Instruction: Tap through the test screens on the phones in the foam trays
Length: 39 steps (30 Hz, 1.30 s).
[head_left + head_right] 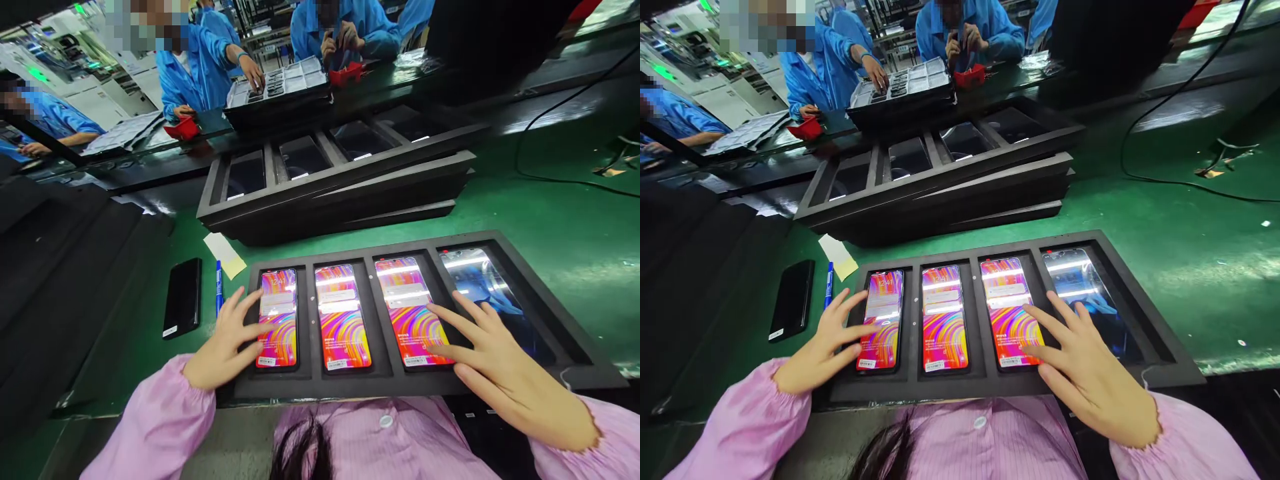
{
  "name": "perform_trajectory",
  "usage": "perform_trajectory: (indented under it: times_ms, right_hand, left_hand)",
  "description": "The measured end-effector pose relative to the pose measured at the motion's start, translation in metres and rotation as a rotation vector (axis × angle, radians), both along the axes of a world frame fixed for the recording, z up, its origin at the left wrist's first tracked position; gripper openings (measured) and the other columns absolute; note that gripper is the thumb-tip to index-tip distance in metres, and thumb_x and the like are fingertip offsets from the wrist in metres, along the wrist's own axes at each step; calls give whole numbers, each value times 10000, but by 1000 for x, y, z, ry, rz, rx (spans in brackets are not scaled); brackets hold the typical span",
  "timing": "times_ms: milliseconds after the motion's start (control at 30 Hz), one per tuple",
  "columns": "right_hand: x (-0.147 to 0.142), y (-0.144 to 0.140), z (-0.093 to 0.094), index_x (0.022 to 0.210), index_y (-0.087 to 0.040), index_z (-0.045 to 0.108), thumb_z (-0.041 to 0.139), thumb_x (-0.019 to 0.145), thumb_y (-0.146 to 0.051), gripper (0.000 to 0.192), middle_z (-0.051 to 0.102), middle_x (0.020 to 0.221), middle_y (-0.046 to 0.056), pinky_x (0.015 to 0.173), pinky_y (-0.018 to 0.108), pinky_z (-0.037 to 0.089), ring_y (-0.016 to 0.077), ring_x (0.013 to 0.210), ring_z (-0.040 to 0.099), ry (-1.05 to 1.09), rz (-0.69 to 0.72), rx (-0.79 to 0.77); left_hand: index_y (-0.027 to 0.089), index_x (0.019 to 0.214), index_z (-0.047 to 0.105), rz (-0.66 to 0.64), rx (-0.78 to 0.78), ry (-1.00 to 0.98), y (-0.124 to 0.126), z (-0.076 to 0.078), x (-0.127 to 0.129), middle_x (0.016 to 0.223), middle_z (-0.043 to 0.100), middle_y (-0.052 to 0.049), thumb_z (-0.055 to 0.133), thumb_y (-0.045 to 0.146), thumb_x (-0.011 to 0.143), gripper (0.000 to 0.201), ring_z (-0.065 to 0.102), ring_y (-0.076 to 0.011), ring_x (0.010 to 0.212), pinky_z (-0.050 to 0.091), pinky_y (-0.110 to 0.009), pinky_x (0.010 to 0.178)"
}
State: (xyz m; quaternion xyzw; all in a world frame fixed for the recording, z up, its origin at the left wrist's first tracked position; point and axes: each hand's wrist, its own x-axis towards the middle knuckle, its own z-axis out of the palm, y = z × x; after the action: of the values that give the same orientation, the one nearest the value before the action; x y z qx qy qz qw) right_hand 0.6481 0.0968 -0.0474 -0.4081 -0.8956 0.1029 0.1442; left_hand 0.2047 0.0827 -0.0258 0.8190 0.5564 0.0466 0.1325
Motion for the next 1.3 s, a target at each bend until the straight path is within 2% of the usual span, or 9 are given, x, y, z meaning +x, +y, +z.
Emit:
perform_trajectory:
  times_ms: [100, 233, 400, 600, 700, 867, 1000, 1200, 1300]
  right_hand:
    - [-13, 11, -7, 1165, -276, 621, 333, 918, -363, 389, 384, 1441, 82, 916, 700, 362, 407, 1349, 250, -58, -125, 48]
    - [-8, 16, -7, 1325, -177, 462, 289, 930, -370, 472, 367, 1431, 164, 948, 716, 314, 416, 1351, 236, -27, -304, 141]
    - [24, -1, 2, 1294, -237, 452, 300, 922, -300, 407, 412, 1405, 120, 1048, 640, 280, 354, 1376, 231, 174, -330, 210]
    - [49, -23, 2, 1100, -227, 587, 334, 910, -250, 317, 575, 1226, 99, 1030, 565, 366, 315, 1293, 405, 336, -395, 223]
    - [54, -28, -2, 1015, -228, 637, 363, 901, -215, 298, 603, 1178, 79, 1018, 514, 393, 290, 1257, 452, 383, -385, 236]
    - [55, -27, -11, 936, -209, 692, 371, 917, -275, 329, 575, 1231, 94, 1004, 552, 379, 316, 1292, 395, 292, -291, 246]
    - [52, -24, -15, 1023, -228, 685, 342, 931, -348, 375, 510, 1313, 109, 988, 621, 344, 349, 1322, 332, 183, -318, 212]
    - [23, -24, -9, 1030, -204, 673, 281, 944, -357, 430, 466, 1345, 117, 1021, 647, 254, 366, 1345, 274, 206, -302, 194]
    - [-9, -25, -7, 1073, -211, 653, 250, 946, -426, 474, 450, 1365, 104, 1043, 621, 244, 350, 1350, 271, 231, -154, 151]
  left_hand:
    - [298, 1233, 571, 56, 41, 85, 29, 13, 11, 1456, 345, -84, 370, 340, 890, 400, 155, -357, 1384, 204, -627, 1071]
    - [342, 1266, 526, -254, -5, 34, 34, 26, 57, 1440, 390, -39, 425, 303, 856, 424, 194, -316, 1381, 220, -575, 1088]
    - [410, 1177, 586, -516, -72, 69, 43, 17, 103, 1470, 350, -15, 546, 276, 774, 426, 230, -390, 1353, 188, -677, 1036]
    - [271, 1282, 525, -148, 166, 243, 96, 18, 86, 1476, 343, -101, 381, 322, 877, 433, 215, -408, 1365, 224, -691, 1010]
    - [242, 1353, 435, -114, 138, 137, 95, 26, 60, 1419, 438, -82, 334, 420, 892, 504, 325, -341, 1336, 301, -622, 1030]
    - [335, 1308, 485, 20, 176, -73, 42, 19, 10, 1391, 475, -13, 445, 526, 815, 530, 456, -344, 1249, 369, -616, 1015]
    - [403, 1277, 493, 293, 158, -174, -12, -2, -10, 1415, 436, 44, 460, 520, 800, 492, 423, -384, 1271, 344, -711, 987]
    - [284, 1103, 599, 650, 330, -366, -61, -27, 13, 1304, 550, -52, 438, 486, 837, 371, 480, -369, 1217, 351, -702, 987]
    - [204, 1060, 609, 633, 423, -438, -69, -40, 31, 1243, 578, -124, 457, 426, 850, 342, 517, -347, 1169, 388, -635, 978]
